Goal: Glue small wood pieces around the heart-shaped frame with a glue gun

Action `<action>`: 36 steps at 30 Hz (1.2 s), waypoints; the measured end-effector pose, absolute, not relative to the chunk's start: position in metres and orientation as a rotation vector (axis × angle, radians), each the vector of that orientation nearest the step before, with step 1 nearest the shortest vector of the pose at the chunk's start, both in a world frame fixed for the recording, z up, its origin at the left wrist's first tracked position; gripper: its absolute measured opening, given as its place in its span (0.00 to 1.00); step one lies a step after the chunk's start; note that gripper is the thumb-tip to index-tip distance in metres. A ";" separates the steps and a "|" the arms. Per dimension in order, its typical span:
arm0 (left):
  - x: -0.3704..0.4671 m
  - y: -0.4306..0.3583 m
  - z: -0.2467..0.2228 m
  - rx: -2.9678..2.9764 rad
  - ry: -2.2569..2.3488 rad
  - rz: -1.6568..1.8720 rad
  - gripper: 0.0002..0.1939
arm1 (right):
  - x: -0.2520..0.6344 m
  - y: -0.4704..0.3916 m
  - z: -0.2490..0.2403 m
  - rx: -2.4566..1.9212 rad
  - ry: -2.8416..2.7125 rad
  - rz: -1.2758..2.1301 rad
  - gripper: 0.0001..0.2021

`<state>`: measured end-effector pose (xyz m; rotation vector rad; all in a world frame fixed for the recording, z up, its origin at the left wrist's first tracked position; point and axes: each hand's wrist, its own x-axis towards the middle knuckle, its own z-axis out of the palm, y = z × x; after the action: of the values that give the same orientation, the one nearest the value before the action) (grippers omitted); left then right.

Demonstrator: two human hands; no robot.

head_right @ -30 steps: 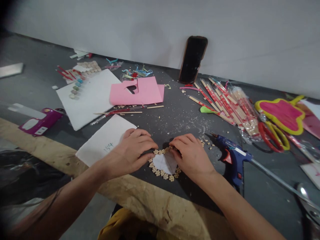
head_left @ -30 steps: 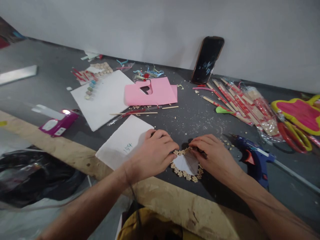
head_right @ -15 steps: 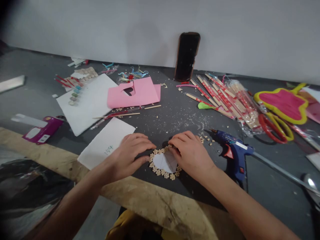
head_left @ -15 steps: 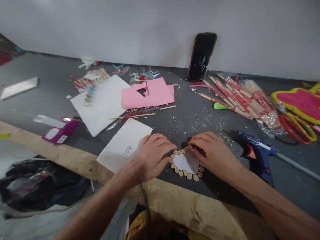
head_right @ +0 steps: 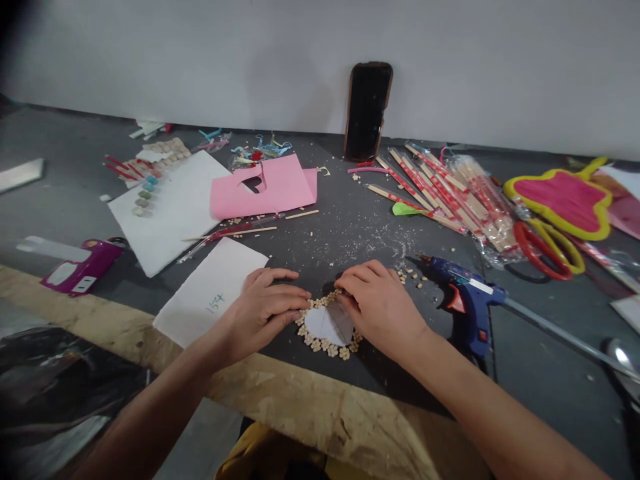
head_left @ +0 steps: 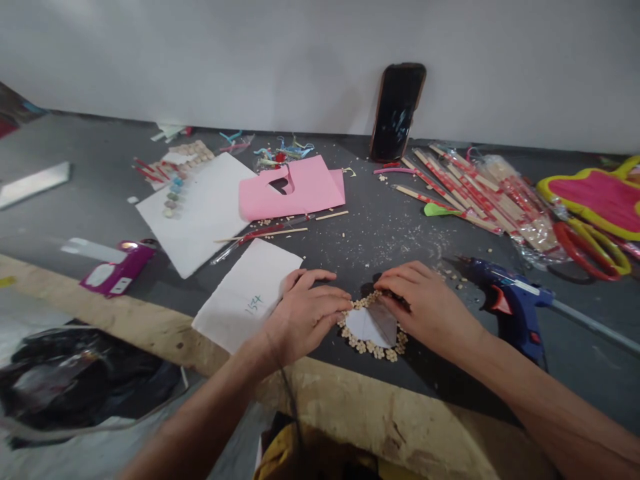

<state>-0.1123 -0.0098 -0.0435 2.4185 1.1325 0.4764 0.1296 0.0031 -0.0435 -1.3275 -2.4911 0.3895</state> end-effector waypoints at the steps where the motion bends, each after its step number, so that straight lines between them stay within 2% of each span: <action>1: -0.112 -0.010 -0.044 2.423 1.135 0.478 0.10 | 0.130 0.003 -0.044 -1.326 -2.492 0.389 0.07; 8: -0.112 -0.013 -0.043 2.418 1.147 0.507 0.10 | 0.130 0.004 -0.044 -1.330 -2.493 0.387 0.07; 14: -0.115 -0.022 -0.042 2.487 1.174 0.452 0.25 | 0.129 0.003 -0.042 -1.330 -2.493 0.390 0.07; 24: -0.116 -0.022 -0.047 2.538 1.187 0.410 0.25 | 0.130 0.003 -0.043 -1.327 -2.493 0.391 0.07; 26: -0.115 -0.023 -0.045 2.538 1.192 0.386 0.28 | 0.130 0.003 -0.043 -1.330 -2.495 0.394 0.08; 31: -0.108 -0.027 -0.042 2.547 1.218 0.292 0.44 | 0.130 0.003 -0.042 -1.329 -2.497 0.400 0.07; 36: -0.103 -0.028 -0.044 2.588 1.217 0.292 0.42 | 0.129 0.003 -0.042 -1.328 -2.495 0.397 0.08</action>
<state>-0.1035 -0.0279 -0.0440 2.5880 1.2170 0.2922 0.1293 0.0033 -0.0419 -1.3276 -2.4951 0.3969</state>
